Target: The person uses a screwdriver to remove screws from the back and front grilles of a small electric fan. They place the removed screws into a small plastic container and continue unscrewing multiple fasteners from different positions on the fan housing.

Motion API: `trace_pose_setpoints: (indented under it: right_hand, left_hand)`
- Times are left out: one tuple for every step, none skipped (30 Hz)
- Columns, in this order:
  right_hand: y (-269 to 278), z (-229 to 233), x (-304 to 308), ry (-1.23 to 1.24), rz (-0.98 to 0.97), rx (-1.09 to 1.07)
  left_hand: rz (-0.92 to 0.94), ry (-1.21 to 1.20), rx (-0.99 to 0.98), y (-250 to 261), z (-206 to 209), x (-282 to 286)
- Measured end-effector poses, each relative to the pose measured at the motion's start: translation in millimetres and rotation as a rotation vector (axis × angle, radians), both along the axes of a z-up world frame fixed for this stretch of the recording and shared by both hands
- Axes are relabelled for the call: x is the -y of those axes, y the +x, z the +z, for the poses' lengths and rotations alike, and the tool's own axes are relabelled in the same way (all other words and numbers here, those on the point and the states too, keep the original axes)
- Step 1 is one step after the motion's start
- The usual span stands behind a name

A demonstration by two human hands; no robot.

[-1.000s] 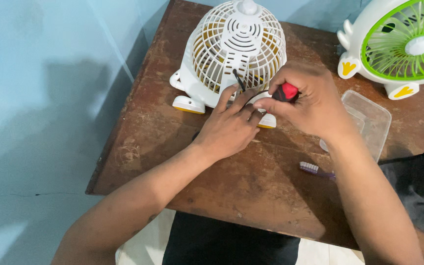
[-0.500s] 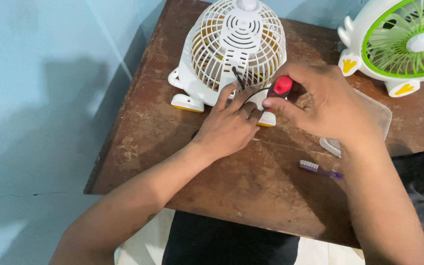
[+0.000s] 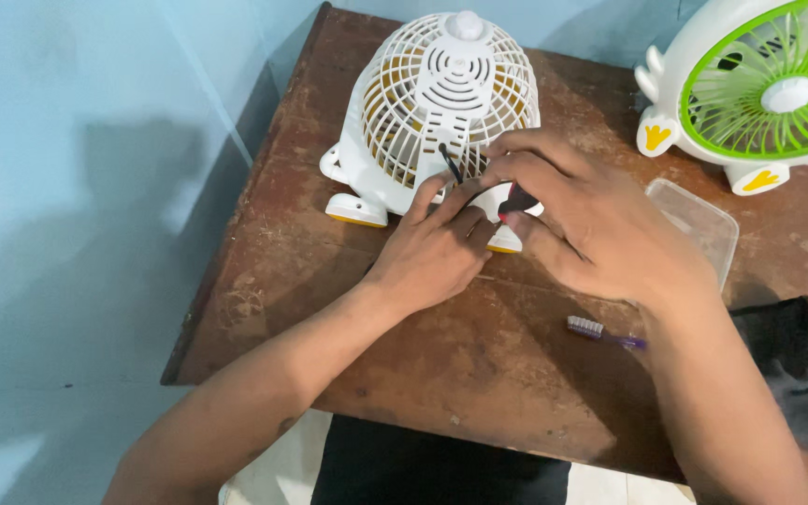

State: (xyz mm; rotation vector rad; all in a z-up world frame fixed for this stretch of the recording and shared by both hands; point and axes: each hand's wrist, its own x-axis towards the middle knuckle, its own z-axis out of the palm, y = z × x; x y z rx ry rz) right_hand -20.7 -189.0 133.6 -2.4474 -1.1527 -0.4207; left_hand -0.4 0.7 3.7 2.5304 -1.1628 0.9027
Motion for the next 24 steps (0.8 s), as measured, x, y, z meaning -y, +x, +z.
trace_pose_setpoints:
  right_hand:
    - [-0.8, 4.2, 0.9, 0.002, -0.005, -0.027]
    - [-2.3, 6.5, 1.9, 0.004, -0.011, -0.064]
    - [-1.8, 8.0, 2.5, -0.02, -0.029, -0.075]
    - [-1.6, 8.2, 2.5, -0.044, -0.048, -0.092]
    - [-1.6, 7.8, 2.1, -0.068, -0.065, -0.109]
    - [-1.3, 8.2, 1.1, -0.071, -0.086, -0.098]
    - [-1.6, 8.5, -0.1, -0.075, -0.107, -0.088]
    - [-1.6, 8.9, -1.0, -0.079, -0.129, -0.074]
    - [-1.3, 8.1, -3.2, -0.073, -0.142, -0.023]
    - [-0.2, 7.0, -6.6, -0.068, -0.155, 0.031]
    - [0.9, 6.7, -8.4, -0.063, -0.168, 0.085]
    - [0.3, 5.6, -8.3, -0.096, -0.201, 0.102]
    - [-0.1, 4.4, -7.5, -0.128, -0.234, 0.119]
    - [-0.3, 3.4, -6.9, -0.158, -0.268, 0.137]
    - [-0.5, 2.3, -6.4, -0.21, -0.301, 0.126]
    - [-1.2, 2.1, -4.8, -0.264, -0.339, 0.12]
    - [-3.3, 1.4, -3.4, -0.317, -0.377, 0.114]
    - [-6.0, 0.5, -3.3, -0.235, -0.274, 0.128]
    - [-8.6, -0.4, -4.0, -0.153, -0.172, 0.141]
    - [-9.9, 0.1, -4.8, -0.07, -0.066, 0.159]
    - [-10.8, 1.7, -4.8, -0.071, -0.049, 0.105]
    - [-11.4, 3.3, -4.5, -0.072, -0.03, 0.047]
    - [-11.7, 5.0, -3.9, -0.073, -0.011, -0.011]
    - [-11.1, 7.5, -2.9, -0.095, -0.024, -0.037]
  left_hand:
    - [-0.008, -0.012, 0.012, 1.4, 2.1, -0.3]
    - [-0.003, -0.006, 0.018, 2.3, 2.9, 0.0]
    - [0.001, -0.001, 0.025, 3.7, 3.1, 0.3]
    - [0.005, 0.005, 0.027, 3.8, 2.2, 0.4]
    - [0.005, 0.026, -0.012, 3.4, 1.2, 0.9]
    - [0.009, 0.047, -0.046, 4.0, 1.4, 1.2]
    - [0.013, 0.068, -0.08, 4.2, 1.9, 1.2]
    - [-0.002, 0.022, -0.056, 4.2, 2.6, 1.3]
    - [-0.016, -0.024, -0.033, 3.7, 3.2, 1.4]
    - [-0.03, -0.071, -0.007, 4.4, 3.9, 1.4]
    - [-0.03, -0.067, 0.002, 5.8, 4.1, 1.5]
    - [-0.028, -0.062, 0.004, 4.8, 2.2, 1.3]
    - [-0.026, -0.057, 0.005, 3.7, -0.2, 1.3]
    - [-0.02, -0.042, 0.004, 3.2, -2.2, 0.9]
    - [-0.014, -0.028, 0.003, 3.0, -4.0, 0.7]
    - [-0.013, -0.015, 0.006, 2.9, -5.2, 2.0]
    - [-0.008, -0.012, 0.02, 2.2, -6.2, 2.6]
    - [-0.003, -0.012, 0.037, 2.2, -6.5, 2.9]
    - [0.002, -0.012, 0.054, 1.2, -6.6, 3.4]
    - [0.013, -0.002, 0.05, 0.8, -5.7, 4.7]
    - [0.024, 0.009, 0.047, 0.5, -4.6, 5.8]
    - [0.037, 0.019, 0.04, -0.9, -4.4, 5.8]
    - [0.023, 0.013, 0.02, -2.5, -4.1, 5.0]
    - [0.008, 0.009, 0.004, -3.0, -2.8, 4.0]
